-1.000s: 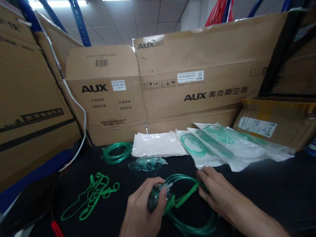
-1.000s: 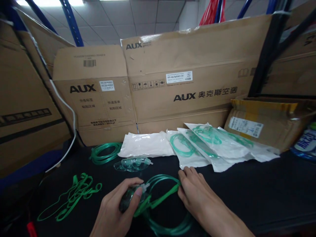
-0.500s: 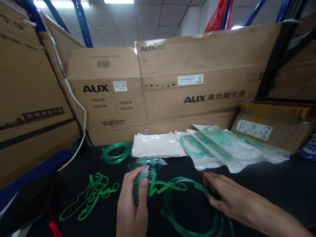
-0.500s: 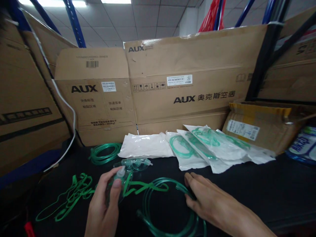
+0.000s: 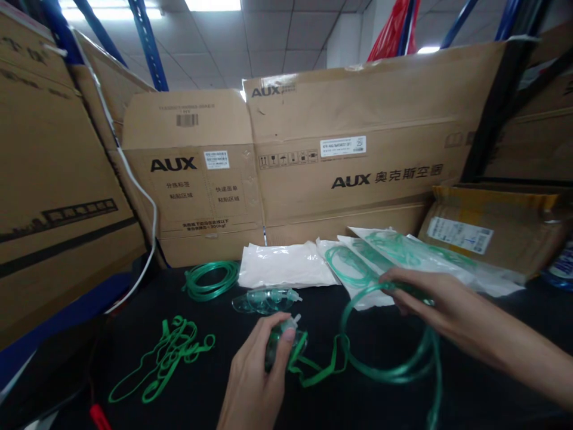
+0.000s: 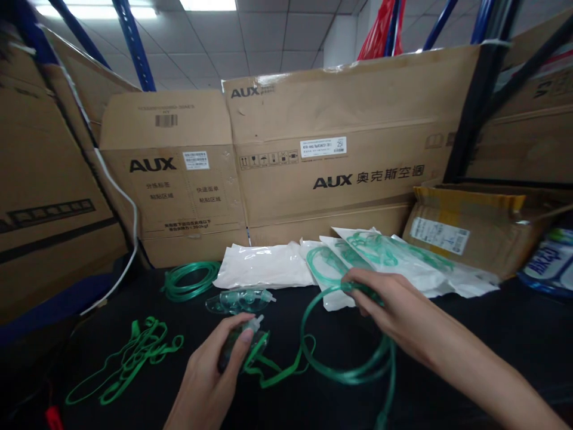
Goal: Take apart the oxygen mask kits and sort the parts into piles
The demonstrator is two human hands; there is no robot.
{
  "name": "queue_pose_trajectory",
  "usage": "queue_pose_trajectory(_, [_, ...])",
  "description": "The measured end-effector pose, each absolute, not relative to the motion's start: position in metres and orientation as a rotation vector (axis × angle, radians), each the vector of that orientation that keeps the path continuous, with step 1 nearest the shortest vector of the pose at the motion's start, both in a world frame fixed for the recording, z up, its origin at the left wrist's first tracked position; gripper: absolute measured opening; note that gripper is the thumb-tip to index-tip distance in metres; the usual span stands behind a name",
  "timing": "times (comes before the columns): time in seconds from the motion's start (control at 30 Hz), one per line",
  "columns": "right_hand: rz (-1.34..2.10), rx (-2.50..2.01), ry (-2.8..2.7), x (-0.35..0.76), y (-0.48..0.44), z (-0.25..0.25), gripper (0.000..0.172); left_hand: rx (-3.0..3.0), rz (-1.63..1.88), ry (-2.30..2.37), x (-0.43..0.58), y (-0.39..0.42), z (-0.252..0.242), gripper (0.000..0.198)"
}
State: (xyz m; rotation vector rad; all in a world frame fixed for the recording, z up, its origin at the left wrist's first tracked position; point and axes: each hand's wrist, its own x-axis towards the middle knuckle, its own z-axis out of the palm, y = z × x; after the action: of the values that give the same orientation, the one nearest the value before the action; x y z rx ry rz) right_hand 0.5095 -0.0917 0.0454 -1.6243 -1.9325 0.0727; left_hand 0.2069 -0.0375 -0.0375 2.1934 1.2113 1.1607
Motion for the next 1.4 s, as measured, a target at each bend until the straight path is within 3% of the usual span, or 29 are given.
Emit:
queue_pose_trajectory(0.23, [0.116,-1.436,-1.792,0.481,-0.086,0.080,0.029,2.497,1.411,1.085,0.210,-0.039,-0.032,0.034])
queue_pose_trajectory(0.43, [0.215,-1.285,-1.552,0.465,-0.080,0.079,0.034,2.244,1.001,1.243,0.239,-0.045,-0.021,0.083])
queue_pose_trajectory(0.57, [0.350,-1.181,-1.435,0.464,-0.083,0.072,0.033,2.050,0.927,1.181,0.251,-0.044,-0.006,0.041])
queue_pose_trajectory(0.63, [0.415,-1.136,-1.384,0.468,-0.085,0.067,0.032,1.954,0.846,1.087,0.250,-0.039,-0.001,0.031])
queue_pose_trajectory(0.9, [0.736,-1.133,-1.331,0.481,-0.098,0.060,0.035,1.585,0.909,0.839,0.225,-0.015,0.011,0.032])
queue_pose_trajectory(1.1, [0.975,-1.020,-1.358,0.471,-0.099,0.046,0.039,1.430,1.150,0.851,0.236,-0.013,0.010,0.038])
queue_pose_trajectory(1.2, [1.075,-0.924,-1.297,0.464,-0.095,0.040,0.036,1.493,1.213,0.865,0.247,-0.015,0.010,0.043])
queue_pose_trajectory(1.4, [1.193,-0.757,-1.212,0.458,-0.091,0.044,0.025,1.798,1.328,0.911,0.258,-0.011,0.016,0.035])
